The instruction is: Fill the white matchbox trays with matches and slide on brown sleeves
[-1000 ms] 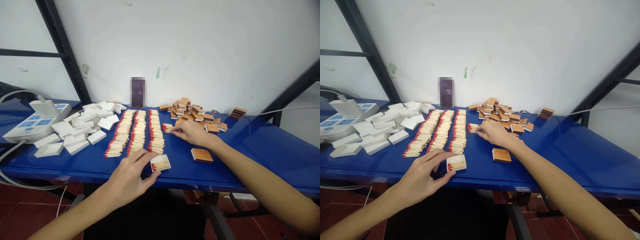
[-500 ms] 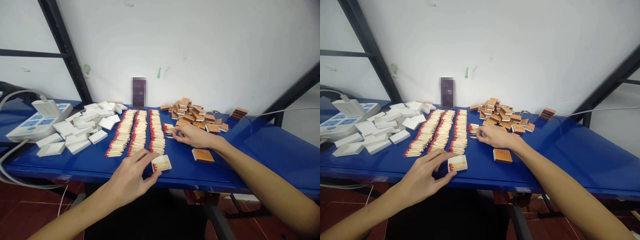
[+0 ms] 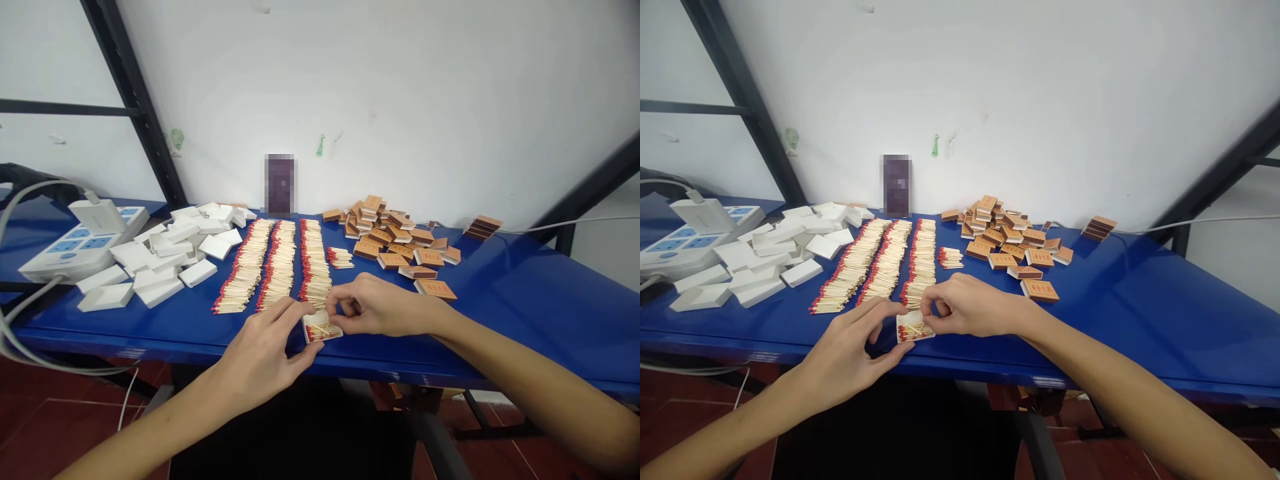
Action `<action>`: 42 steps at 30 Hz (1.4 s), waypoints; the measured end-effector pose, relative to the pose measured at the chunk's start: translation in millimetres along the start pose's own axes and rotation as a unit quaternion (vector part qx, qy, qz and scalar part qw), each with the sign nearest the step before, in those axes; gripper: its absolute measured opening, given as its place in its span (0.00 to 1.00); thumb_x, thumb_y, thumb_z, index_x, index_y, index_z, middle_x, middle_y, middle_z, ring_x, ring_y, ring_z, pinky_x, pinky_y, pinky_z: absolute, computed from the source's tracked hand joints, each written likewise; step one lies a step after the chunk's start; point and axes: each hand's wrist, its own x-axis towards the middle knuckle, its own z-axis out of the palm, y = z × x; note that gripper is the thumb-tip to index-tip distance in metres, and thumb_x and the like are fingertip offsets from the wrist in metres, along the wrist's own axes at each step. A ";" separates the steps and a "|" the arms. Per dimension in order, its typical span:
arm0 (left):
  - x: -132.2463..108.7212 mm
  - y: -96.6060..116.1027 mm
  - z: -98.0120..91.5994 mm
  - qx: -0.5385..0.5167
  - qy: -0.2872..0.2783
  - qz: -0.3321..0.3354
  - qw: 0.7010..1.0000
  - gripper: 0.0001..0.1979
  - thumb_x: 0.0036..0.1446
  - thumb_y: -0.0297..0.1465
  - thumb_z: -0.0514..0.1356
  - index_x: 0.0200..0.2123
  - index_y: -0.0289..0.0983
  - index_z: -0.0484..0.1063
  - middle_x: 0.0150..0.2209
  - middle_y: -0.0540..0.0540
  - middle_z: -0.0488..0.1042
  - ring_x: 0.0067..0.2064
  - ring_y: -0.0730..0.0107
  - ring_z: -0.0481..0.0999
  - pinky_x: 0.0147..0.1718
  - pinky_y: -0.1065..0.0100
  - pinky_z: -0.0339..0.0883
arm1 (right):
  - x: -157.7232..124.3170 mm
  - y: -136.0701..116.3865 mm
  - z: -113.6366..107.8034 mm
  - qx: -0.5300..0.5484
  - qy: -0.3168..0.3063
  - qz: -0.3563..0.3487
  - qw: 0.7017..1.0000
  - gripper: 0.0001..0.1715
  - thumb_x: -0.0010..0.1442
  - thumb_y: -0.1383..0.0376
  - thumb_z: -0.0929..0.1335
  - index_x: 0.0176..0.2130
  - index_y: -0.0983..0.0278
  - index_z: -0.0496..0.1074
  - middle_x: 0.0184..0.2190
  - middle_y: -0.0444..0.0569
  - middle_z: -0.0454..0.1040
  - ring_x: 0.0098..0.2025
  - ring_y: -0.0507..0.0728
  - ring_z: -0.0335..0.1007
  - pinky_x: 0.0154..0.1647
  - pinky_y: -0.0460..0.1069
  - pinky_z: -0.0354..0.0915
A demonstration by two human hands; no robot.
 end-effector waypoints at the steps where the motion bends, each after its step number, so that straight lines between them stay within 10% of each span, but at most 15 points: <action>1: 0.0 -0.1 0.4 0.000 0.001 0.002 1.000 0.15 0.60 0.30 0.62 0.50 0.39 0.66 0.39 0.49 0.72 0.29 0.72 0.69 0.29 0.70 0.67 | -0.5 1.7 0.0 0.006 0.009 -0.003 1.000 0.03 0.59 0.69 0.68 0.31 0.64 0.71 0.18 0.34 0.59 0.19 0.45 0.54 0.24 0.43 0.53; 23: -1.4 -2.3 0.5 -0.047 -0.018 -0.017 0.999 0.14 0.60 0.30 0.63 0.44 0.43 0.59 0.33 0.55 0.66 0.27 0.74 0.65 0.27 0.72 0.59 | -5.8 -15.4 -3.4 -0.150 -0.041 -0.106 0.982 0.12 0.66 0.72 0.64 0.43 0.64 0.76 0.33 0.46 0.77 0.34 0.52 0.71 0.33 0.46 0.58; 32: -0.4 -0.8 0.1 -0.051 -0.016 -0.027 0.998 0.14 0.58 0.28 0.63 0.42 0.42 0.60 0.30 0.56 0.63 0.28 0.73 0.65 0.27 0.72 0.59 | 0.2 -33.8 -2.1 -0.423 -0.075 -0.170 0.887 0.06 0.66 0.73 0.64 0.40 0.65 0.70 0.31 0.47 0.74 0.26 0.52 0.66 0.24 0.50 0.46; 42: -0.6 -0.2 -1.2 -0.046 -0.015 -0.022 0.999 0.16 0.55 0.23 0.61 0.44 0.43 0.61 0.30 0.56 0.63 0.28 0.73 0.66 0.27 0.72 0.60 | -0.9 -28.1 2.8 -0.481 -0.021 -0.263 0.836 0.11 0.69 0.72 0.60 0.38 0.63 0.69 0.30 0.46 0.73 0.26 0.53 0.67 0.25 0.51 0.46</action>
